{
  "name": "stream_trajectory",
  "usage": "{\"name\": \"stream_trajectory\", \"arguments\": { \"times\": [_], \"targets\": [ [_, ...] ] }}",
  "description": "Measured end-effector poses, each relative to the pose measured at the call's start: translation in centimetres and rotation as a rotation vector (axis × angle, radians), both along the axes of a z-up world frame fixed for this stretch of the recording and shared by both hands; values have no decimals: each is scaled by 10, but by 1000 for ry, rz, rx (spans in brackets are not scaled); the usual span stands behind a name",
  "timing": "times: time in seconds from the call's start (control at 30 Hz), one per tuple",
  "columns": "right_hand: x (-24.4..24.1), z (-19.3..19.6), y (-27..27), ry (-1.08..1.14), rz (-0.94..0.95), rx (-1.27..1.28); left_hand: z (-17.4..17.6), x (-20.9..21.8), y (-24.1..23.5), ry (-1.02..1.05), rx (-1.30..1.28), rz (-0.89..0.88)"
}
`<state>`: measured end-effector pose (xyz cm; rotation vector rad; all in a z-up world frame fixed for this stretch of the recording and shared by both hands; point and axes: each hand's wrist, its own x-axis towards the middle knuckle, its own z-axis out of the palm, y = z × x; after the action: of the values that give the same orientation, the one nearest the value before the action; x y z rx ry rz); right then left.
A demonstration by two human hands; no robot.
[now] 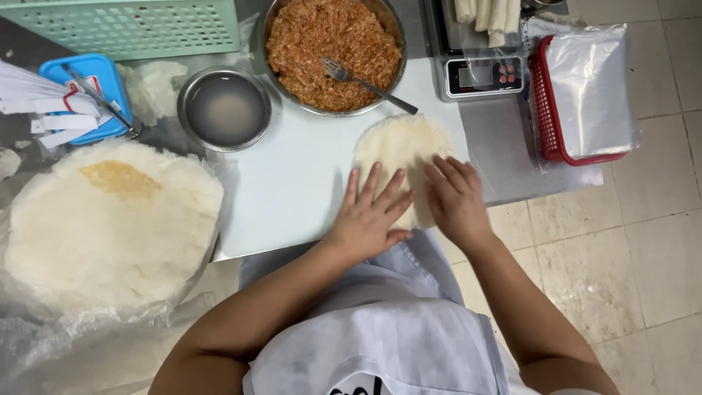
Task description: Peeling individual thin spring roll wrappers from a stack and laying them out on a work surface in preparation for filling.
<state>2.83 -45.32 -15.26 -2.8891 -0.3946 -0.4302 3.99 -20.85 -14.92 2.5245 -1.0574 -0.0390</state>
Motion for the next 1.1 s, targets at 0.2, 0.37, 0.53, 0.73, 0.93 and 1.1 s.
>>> {"name": "stream_trajectory", "arguments": {
  "times": [0.2,0.37,0.53,0.73,0.93,1.1],
  "targets": [
    [29,4,47,321,-65,37,-6,0,13,125,119,-102],
    [35,3,39,463,-78,2,17,-6,51,195,108,-140],
    [29,5,46,-153,20,194,65,-26,162,-159,391,647],
    [24,33,173,87,694,629,54,-49,231,-530,266,767],
    [31,69,228,-88,815,494,128,-79,210,-232,-123,675],
    [47,148,225,361,1067,612,180,-84,230,361,-441,406]
  ]
}}
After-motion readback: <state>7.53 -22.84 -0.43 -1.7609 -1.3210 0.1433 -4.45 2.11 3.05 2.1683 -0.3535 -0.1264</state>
